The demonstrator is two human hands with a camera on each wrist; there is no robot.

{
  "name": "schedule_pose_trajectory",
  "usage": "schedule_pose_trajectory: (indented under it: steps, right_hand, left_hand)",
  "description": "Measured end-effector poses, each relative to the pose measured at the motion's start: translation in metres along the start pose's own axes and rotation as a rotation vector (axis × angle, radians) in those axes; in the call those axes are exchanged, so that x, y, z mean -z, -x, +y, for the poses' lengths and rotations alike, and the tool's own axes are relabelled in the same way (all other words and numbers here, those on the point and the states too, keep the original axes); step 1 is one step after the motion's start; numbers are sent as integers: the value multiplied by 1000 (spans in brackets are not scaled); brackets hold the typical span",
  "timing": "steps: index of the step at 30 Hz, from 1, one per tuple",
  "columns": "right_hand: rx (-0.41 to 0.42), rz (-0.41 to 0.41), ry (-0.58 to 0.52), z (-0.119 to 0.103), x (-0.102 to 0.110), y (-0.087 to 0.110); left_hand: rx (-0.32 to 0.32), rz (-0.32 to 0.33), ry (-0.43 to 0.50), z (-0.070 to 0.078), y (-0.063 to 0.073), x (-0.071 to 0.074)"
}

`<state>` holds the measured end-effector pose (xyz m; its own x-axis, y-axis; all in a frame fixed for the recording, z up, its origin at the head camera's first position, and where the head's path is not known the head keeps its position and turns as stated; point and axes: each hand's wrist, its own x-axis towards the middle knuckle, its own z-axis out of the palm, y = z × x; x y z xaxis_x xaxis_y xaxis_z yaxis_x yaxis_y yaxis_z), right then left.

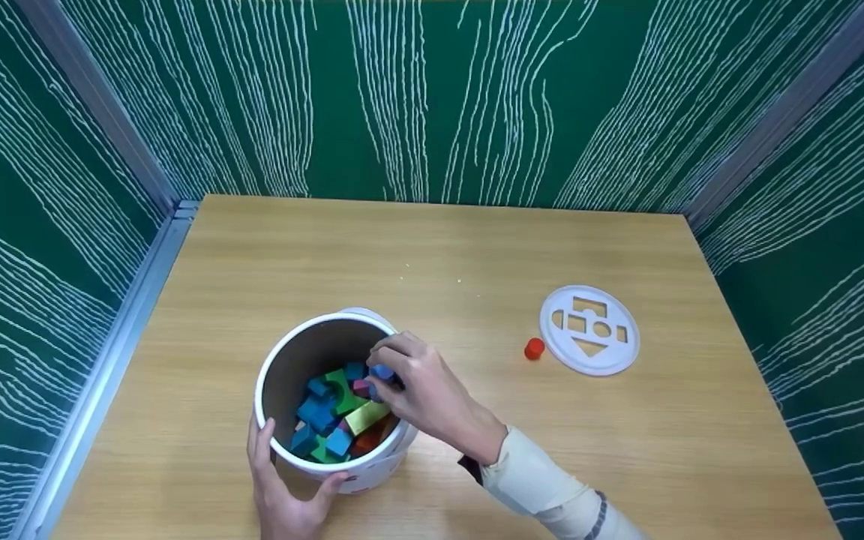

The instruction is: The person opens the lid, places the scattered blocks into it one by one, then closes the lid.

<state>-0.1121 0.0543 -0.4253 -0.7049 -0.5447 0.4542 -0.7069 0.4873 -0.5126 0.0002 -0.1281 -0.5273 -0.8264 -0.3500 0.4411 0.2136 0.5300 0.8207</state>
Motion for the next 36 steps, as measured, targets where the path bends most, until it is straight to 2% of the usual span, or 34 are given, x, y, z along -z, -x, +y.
schedule_pose_trajectory:
  steps: [11,21,29,36]
  right_hand:
    - [56,54,-35,1,1,0]
    - [49,101,-28,6,9,5]
    - [31,138,-36,15,13,11]
    - [8,194,-36,26,16,17]
  left_hand:
    - [-5,0,31,-2,2,-1]
    - [9,6,-14,0,4,-1]
    - [-10,1,-3,-1,2,-1]
    - [32,-5,-19,1,2,0]
